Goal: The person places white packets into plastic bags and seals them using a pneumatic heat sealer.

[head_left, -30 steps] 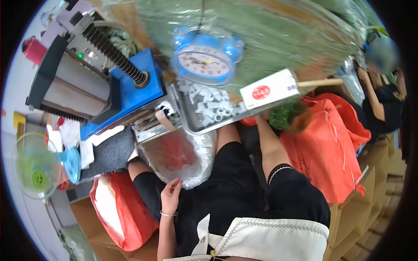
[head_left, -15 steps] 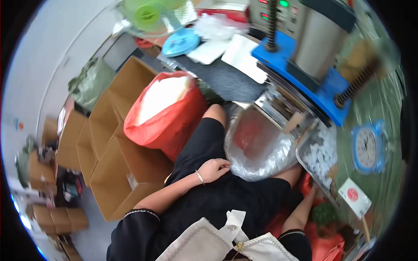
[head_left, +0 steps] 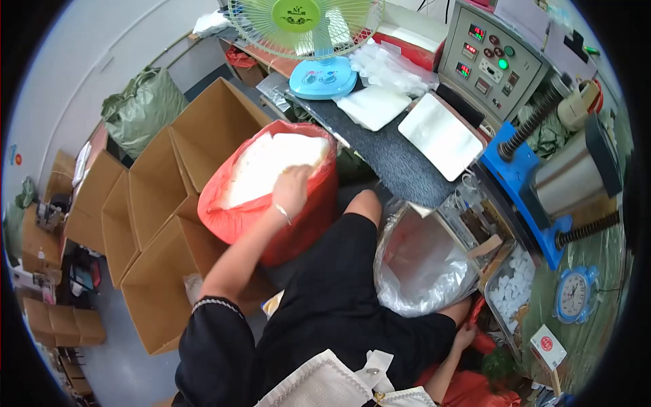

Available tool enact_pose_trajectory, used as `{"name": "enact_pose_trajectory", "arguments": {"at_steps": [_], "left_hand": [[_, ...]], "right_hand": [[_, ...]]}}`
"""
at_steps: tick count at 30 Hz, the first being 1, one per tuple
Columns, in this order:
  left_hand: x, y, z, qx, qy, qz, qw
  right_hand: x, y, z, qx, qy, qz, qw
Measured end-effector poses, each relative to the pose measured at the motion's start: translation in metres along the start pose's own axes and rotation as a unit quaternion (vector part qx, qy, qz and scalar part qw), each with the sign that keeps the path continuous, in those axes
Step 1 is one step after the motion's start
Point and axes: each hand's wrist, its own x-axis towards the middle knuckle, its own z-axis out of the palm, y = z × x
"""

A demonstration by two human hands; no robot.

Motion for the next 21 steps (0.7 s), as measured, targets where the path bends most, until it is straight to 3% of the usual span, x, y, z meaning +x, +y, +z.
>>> {"name": "enact_pose_trajectory", "arguments": {"at_steps": [2, 4, 6, 9, 11, 12, 13, 14, 16, 17, 18, 20, 21], "left_hand": [[0.034, -0.064, 0.036, 0.061, -0.065, -0.020, 0.996], [0.065, -0.102, 0.058, 0.103, -0.160, -0.040, 0.981], [0.085, -0.124, 0.074, 0.007, -0.219, -0.073, 0.973], [0.107, -0.152, 0.104, -0.044, -0.233, -0.030, 0.971], [0.139, -0.138, 0.084, -0.003, -0.284, -0.047, 0.958], [0.151, -0.133, 0.079, 0.050, -0.336, -0.062, 0.938], [0.153, -0.134, 0.084, 0.082, -0.276, -0.016, 0.958], [0.158, -0.133, 0.090, 0.074, -0.275, -0.013, 0.959], [0.172, -0.121, 0.082, 0.217, -0.382, 0.090, 0.894], [0.164, -0.132, 0.108, 0.231, -0.341, 0.116, 0.904], [0.161, -0.133, 0.107, 0.229, -0.339, 0.118, 0.905], [0.156, -0.132, 0.098, 0.095, -0.381, 0.051, 0.918], [0.151, -0.127, 0.087, 0.107, -0.362, 0.031, 0.925]], "right_hand": [[-0.026, 0.020, 0.024, 0.039, 0.062, -0.075, 0.994], [-0.046, 0.019, 0.019, 0.076, 0.051, -0.041, 0.995], [-0.063, 0.018, 0.008, 0.109, 0.041, -0.010, 0.993], [-0.068, 0.011, -0.011, 0.110, 0.029, 0.009, 0.993], [-0.067, -0.011, -0.031, -0.008, -0.086, 0.039, 0.996], [-0.066, -0.022, -0.035, -0.015, -0.079, 0.039, 0.996], [-0.065, -0.033, -0.040, -0.024, -0.065, 0.018, 0.997], [-0.065, -0.044, -0.044, -0.031, -0.051, -0.002, 0.998], [-0.067, -0.064, -0.049, -0.043, -0.043, -0.007, 0.998], [-0.069, -0.072, -0.050, -0.041, -0.021, -0.047, 0.998], [-0.071, -0.081, -0.051, -0.039, 0.000, -0.088, 0.995], [-0.078, -0.105, -0.059, -0.052, -0.015, -0.087, 0.995], [-0.083, -0.114, -0.061, -0.057, -0.012, -0.090, 0.994]]}}
